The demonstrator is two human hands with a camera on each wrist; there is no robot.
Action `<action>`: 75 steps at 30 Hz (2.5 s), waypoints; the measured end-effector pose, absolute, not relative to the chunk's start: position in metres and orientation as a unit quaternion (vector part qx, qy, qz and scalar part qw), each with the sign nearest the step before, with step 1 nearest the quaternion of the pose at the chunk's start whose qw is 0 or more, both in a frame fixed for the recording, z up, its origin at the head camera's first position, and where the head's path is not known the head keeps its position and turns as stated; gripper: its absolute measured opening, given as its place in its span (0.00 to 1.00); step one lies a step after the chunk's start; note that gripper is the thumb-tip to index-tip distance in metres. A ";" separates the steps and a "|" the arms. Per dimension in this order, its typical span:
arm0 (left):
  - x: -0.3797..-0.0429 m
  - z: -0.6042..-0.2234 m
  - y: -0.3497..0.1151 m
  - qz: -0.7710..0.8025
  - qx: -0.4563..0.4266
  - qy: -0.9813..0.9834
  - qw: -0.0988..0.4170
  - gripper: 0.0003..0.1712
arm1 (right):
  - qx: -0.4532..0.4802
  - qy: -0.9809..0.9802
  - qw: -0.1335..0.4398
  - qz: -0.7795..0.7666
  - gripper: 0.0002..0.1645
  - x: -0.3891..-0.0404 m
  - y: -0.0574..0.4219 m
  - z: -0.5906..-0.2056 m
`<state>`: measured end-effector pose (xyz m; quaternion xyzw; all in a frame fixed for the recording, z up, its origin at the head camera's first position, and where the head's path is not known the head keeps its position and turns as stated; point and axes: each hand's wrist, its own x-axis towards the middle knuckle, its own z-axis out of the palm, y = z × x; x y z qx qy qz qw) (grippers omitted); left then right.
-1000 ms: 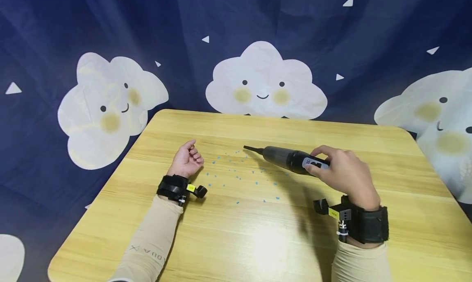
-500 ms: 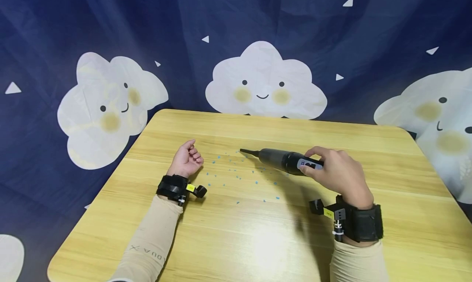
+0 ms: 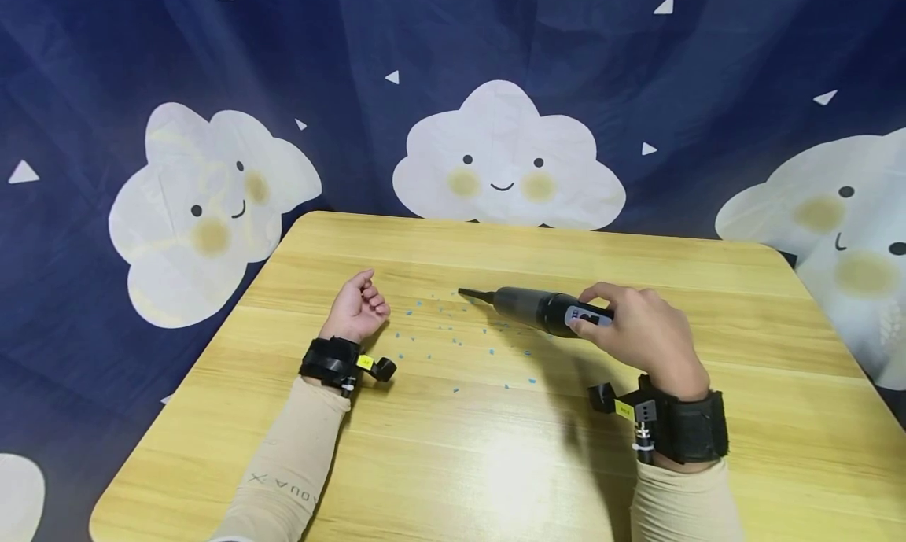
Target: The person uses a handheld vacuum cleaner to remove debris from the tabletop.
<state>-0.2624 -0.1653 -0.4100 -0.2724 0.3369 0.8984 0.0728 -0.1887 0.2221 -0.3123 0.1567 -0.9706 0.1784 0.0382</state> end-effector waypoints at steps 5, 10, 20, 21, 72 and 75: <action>-0.262 -0.410 -0.165 0.898 -0.273 0.337 0.073 0.18 | 0.156 -0.971 0.028 0.179 0.25 -0.189 0.221 -0.312; -0.261 -0.410 -0.166 0.899 -0.274 0.335 0.071 0.18 | 0.155 -0.971 0.025 0.178 0.25 -0.189 0.221 -0.312; -0.262 -0.411 -0.166 0.899 -0.274 0.334 0.071 0.19 | 0.148 -0.972 0.021 0.180 0.26 -0.190 0.218 -0.313; -0.263 -0.411 -0.166 0.899 -0.274 0.334 0.071 0.19 | 0.148 -0.972 0.019 0.181 0.26 -0.191 0.218 -0.313; -0.256 -0.406 -0.171 0.905 -0.272 0.323 0.054 0.17 | 0.167 -0.960 0.029 0.224 0.25 -0.197 0.212 -0.309; -0.254 -0.405 -0.172 0.904 -0.274 0.325 0.049 0.18 | 0.173 -0.959 0.032 0.220 0.25 -0.199 0.205 -0.310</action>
